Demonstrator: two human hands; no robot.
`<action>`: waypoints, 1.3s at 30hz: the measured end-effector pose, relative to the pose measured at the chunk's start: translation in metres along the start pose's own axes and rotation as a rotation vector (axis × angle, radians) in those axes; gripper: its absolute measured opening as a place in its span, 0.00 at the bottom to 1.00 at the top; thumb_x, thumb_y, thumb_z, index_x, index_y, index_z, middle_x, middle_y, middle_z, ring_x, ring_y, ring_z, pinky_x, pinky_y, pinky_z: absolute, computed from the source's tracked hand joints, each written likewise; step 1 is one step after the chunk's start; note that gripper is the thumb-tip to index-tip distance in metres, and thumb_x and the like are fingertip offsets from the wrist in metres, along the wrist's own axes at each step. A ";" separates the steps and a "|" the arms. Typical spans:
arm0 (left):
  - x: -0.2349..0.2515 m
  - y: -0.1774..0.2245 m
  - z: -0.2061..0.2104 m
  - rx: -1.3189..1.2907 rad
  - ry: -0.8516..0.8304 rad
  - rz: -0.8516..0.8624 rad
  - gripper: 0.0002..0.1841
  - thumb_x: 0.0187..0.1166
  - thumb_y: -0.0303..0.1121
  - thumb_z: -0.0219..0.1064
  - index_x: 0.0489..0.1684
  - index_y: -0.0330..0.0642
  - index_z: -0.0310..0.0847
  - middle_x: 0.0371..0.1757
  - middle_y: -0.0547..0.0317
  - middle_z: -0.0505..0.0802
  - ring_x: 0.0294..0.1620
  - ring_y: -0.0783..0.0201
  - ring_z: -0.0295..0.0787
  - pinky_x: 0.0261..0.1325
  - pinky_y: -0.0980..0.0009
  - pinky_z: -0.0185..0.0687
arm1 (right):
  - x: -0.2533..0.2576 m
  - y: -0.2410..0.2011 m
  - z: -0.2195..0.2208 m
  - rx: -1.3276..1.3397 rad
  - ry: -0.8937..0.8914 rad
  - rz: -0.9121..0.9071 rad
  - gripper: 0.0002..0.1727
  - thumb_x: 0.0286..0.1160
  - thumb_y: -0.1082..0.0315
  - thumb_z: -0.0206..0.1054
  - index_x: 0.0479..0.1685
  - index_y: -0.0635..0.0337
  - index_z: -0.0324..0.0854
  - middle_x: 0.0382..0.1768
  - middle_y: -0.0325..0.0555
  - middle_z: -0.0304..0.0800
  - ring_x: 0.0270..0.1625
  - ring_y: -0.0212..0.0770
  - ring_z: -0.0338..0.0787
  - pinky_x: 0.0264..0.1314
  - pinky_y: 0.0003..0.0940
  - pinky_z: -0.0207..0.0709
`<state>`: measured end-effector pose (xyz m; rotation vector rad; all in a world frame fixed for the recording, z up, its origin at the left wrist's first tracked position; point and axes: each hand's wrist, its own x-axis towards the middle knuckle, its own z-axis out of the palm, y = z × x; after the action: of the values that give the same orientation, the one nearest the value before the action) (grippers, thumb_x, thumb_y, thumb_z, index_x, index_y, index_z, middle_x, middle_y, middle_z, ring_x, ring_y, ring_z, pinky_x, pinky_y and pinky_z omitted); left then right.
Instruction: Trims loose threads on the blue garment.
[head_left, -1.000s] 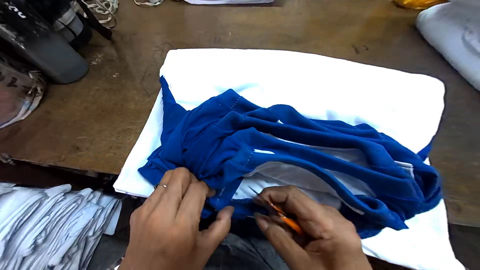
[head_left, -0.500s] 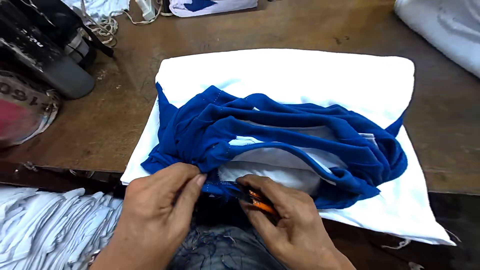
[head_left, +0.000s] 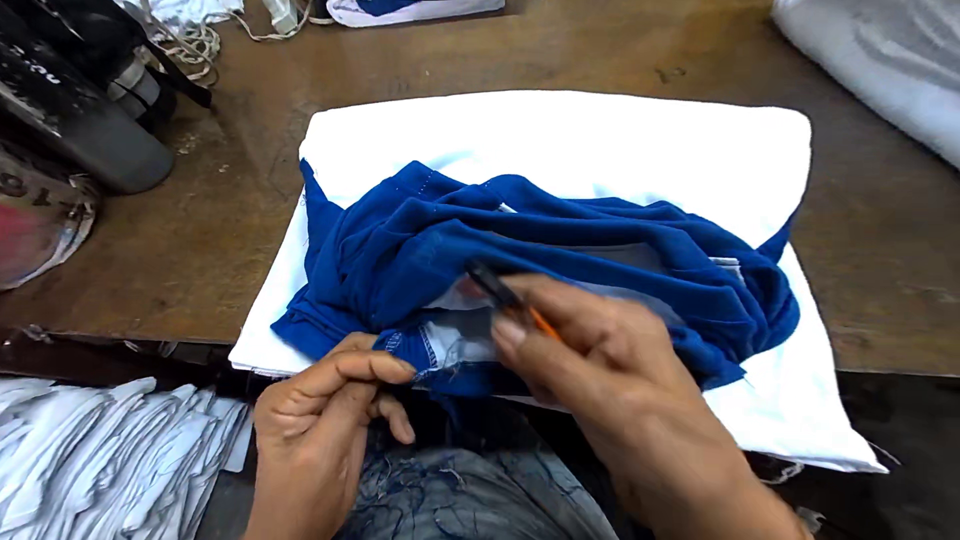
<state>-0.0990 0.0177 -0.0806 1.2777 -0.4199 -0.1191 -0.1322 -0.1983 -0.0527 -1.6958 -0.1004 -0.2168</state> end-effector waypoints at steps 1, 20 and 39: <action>0.000 -0.001 0.001 -0.031 0.012 -0.015 0.09 0.83 0.29 0.65 0.43 0.41 0.95 0.45 0.54 0.93 0.32 0.68 0.91 0.32 0.74 0.91 | 0.015 0.000 -0.001 -0.020 -0.020 0.009 0.13 0.84 0.68 0.59 0.56 0.54 0.89 0.22 0.31 0.79 0.17 0.25 0.72 0.15 0.18 0.64; 0.000 0.002 0.017 -0.061 0.122 -0.071 0.10 0.73 0.33 0.78 0.45 0.38 0.91 0.39 0.51 0.94 0.37 0.64 0.95 0.45 0.68 0.94 | -0.032 0.028 0.024 -0.449 0.048 -0.348 0.08 0.82 0.65 0.60 0.36 0.54 0.82 0.22 0.31 0.79 0.25 0.21 0.77 0.25 0.17 0.69; 0.004 0.000 0.026 0.017 0.162 -0.147 0.22 0.51 0.22 0.87 0.46 0.43 0.88 0.41 0.52 0.92 0.35 0.65 0.93 0.39 0.70 0.95 | 0.033 0.013 -0.010 -0.054 -0.038 0.038 0.25 0.96 0.52 0.41 0.50 0.53 0.86 0.23 0.33 0.74 0.20 0.28 0.70 0.19 0.20 0.60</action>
<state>-0.1045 -0.0070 -0.0742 1.3243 -0.1877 -0.1349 -0.0979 -0.2120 -0.0571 -1.7549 -0.0916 -0.1603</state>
